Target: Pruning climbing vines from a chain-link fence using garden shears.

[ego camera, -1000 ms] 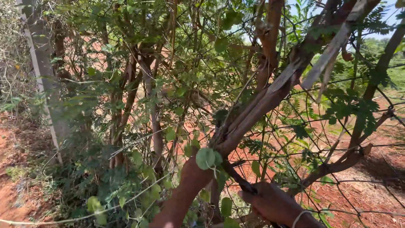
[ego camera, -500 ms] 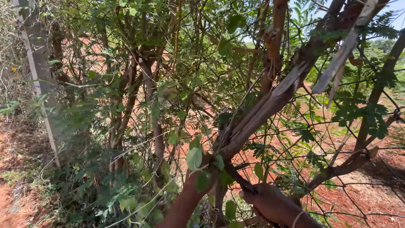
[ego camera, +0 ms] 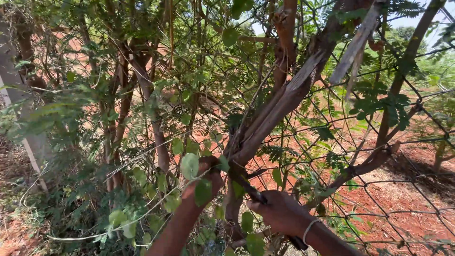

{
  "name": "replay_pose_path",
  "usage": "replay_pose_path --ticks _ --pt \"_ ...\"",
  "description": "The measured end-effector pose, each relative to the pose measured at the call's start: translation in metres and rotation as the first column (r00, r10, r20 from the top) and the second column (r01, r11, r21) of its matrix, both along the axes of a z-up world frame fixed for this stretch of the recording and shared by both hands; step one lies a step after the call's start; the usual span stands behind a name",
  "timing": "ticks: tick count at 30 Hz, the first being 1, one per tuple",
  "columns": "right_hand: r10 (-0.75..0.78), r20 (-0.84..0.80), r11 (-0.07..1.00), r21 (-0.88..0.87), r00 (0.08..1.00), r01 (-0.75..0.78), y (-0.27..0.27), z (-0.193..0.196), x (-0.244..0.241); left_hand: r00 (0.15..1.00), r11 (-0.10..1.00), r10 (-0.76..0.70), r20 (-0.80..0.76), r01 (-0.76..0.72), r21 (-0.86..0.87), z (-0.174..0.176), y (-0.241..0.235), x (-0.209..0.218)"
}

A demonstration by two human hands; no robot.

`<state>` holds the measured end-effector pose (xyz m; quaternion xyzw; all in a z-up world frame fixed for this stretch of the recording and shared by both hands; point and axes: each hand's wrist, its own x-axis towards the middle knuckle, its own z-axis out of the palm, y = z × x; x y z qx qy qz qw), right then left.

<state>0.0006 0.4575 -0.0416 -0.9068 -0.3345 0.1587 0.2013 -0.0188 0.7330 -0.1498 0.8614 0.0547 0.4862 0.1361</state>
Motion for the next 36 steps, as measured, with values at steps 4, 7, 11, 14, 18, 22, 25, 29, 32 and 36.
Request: replay_pose_path --ticks 4,7,11,14,18,22,25,29,32,36 --pt "0.030 -0.064 0.994 0.111 0.998 -0.023 0.002 0.001 -0.004 0.990 0.968 -0.096 -0.103 0.068 -0.243 0.018 -0.003 -0.015" --pt "0.014 0.022 0.994 0.105 1.000 -0.016 0.005 0.008 -0.015 0.970 0.971 -0.162 0.184 0.190 -0.146 0.030 -0.010 -0.029" --pt "-0.046 0.113 0.998 0.049 0.993 0.040 0.012 0.027 -0.033 0.948 0.952 -0.191 0.256 0.242 -0.187 0.032 -0.014 -0.033" --pt "0.010 0.102 0.999 0.037 0.995 -0.013 0.017 0.022 -0.028 0.939 0.943 -0.164 0.302 0.239 -0.231 0.032 -0.019 -0.042" --pt "0.036 0.062 0.994 0.101 0.997 -0.042 0.024 0.016 -0.023 0.957 0.993 0.081 0.279 -0.052 -0.110 0.083 -0.055 -0.091" --pt "0.088 0.168 0.987 0.118 0.982 -0.109 0.025 0.009 -0.018 0.996 0.841 0.093 -0.016 -0.087 -0.533 0.142 -0.082 -0.130" --pt "0.120 0.178 0.978 0.148 0.977 -0.148 0.021 0.012 -0.021 0.990 0.784 0.079 -0.113 -0.132 -0.606 0.101 -0.044 -0.105" --pt "0.104 0.128 0.988 0.103 0.986 -0.118 0.015 0.017 -0.023 0.997 0.856 0.039 0.068 0.002 -0.518 0.049 -0.008 -0.080" --pt "0.100 0.181 0.982 0.139 0.978 -0.126 0.009 0.019 -0.022 0.969 0.804 -0.024 0.246 0.165 -0.571 0.037 -0.002 -0.073" --pt "0.101 0.265 0.988 0.087 0.959 -0.128 0.007 0.020 -0.020 0.966 0.921 0.158 0.204 -0.070 -0.384 0.030 0.001 -0.067"
